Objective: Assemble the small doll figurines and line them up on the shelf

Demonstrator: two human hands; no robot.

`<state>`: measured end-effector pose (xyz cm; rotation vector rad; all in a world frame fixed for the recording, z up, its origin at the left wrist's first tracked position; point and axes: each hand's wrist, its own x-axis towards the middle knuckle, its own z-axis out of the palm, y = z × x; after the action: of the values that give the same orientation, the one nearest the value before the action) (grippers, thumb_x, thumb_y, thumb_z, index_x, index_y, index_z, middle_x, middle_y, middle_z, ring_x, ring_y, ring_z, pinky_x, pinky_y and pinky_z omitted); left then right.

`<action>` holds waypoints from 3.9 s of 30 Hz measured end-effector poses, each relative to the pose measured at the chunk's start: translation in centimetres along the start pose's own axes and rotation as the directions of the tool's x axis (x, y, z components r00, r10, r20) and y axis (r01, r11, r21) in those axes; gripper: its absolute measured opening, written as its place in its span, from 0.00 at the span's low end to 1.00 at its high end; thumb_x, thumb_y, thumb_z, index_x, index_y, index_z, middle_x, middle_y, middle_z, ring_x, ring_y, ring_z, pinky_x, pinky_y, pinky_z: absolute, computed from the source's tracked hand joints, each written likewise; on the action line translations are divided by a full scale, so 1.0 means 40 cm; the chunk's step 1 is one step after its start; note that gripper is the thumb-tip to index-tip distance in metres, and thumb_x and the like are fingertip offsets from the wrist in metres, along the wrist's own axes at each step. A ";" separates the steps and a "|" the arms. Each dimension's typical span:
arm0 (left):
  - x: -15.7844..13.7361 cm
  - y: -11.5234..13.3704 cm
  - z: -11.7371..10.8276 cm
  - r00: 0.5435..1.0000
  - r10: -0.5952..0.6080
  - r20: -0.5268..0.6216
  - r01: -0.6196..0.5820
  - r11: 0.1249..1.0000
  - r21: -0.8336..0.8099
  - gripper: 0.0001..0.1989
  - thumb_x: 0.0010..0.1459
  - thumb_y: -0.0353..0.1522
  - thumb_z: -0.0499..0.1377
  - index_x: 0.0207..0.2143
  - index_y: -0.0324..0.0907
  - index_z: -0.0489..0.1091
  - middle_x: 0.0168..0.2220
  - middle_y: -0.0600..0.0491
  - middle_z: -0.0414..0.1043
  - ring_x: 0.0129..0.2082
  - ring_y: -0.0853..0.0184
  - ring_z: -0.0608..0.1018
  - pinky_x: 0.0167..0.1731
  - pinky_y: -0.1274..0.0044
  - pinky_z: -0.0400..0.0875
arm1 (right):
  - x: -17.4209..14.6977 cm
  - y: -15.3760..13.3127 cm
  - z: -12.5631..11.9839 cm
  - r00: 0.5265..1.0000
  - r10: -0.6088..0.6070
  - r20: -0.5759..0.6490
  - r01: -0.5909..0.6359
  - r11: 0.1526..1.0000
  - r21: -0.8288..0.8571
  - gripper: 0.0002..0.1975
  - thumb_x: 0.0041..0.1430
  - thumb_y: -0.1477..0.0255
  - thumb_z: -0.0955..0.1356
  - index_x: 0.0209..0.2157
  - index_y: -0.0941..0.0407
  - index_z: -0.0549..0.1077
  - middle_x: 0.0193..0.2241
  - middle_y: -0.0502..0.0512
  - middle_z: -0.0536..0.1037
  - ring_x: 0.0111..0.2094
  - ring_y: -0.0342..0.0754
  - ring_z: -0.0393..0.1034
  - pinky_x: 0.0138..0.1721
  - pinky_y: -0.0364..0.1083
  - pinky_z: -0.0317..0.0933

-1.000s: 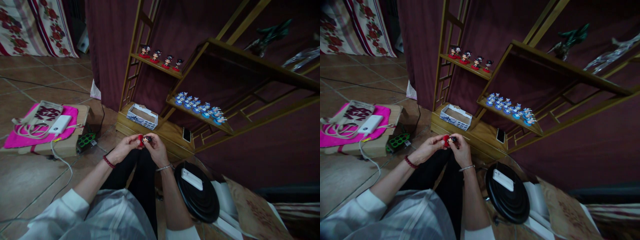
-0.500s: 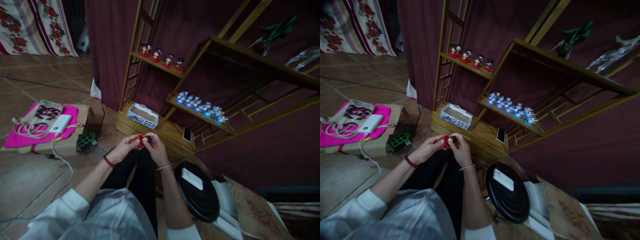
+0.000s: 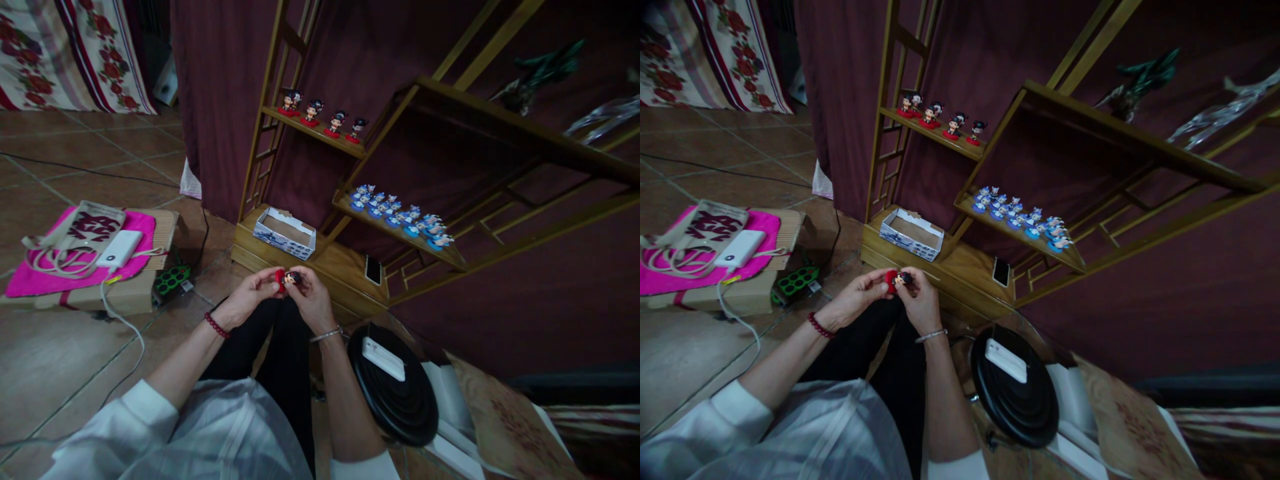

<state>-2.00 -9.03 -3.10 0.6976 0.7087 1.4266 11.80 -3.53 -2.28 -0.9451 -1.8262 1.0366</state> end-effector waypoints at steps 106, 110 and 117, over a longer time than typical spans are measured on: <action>0.008 -0.019 -0.006 0.999 -0.034 0.032 0.034 0.999 0.005 0.17 0.47 0.33 0.62 0.41 0.38 0.71 0.38 0.47 0.73 0.35 0.67 0.73 0.36 0.75 0.65 | 0.006 -0.036 -0.015 0.994 -0.023 0.106 0.054 0.951 -0.303 0.16 0.52 0.73 0.64 0.45 0.52 0.69 0.41 0.53 0.73 0.41 0.46 0.68 0.43 0.47 0.62; 0.006 -0.019 -0.007 0.998 -0.041 0.043 0.042 0.999 -0.023 0.16 0.47 0.33 0.63 0.40 0.37 0.72 0.38 0.46 0.73 0.34 0.67 0.73 0.35 0.75 0.65 | 0.004 -0.038 -0.018 0.990 -0.048 0.129 0.086 0.948 -0.306 0.17 0.52 0.74 0.64 0.45 0.52 0.68 0.41 0.53 0.72 0.41 0.46 0.67 0.44 0.46 0.62; 0.006 -0.015 0.000 0.998 -0.056 0.015 0.057 0.996 -0.067 0.14 0.46 0.31 0.63 0.38 0.37 0.72 0.36 0.48 0.73 0.33 0.68 0.73 0.35 0.75 0.66 | 0.000 -0.056 -0.016 0.991 -0.031 0.127 0.071 0.941 -0.331 0.17 0.52 0.75 0.63 0.45 0.52 0.68 0.40 0.53 0.71 0.40 0.45 0.67 0.41 0.45 0.62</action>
<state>-1.63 -8.81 -3.59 0.6291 0.6619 1.3864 11.89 -4.20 -0.06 -1.0443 -2.1625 0.7774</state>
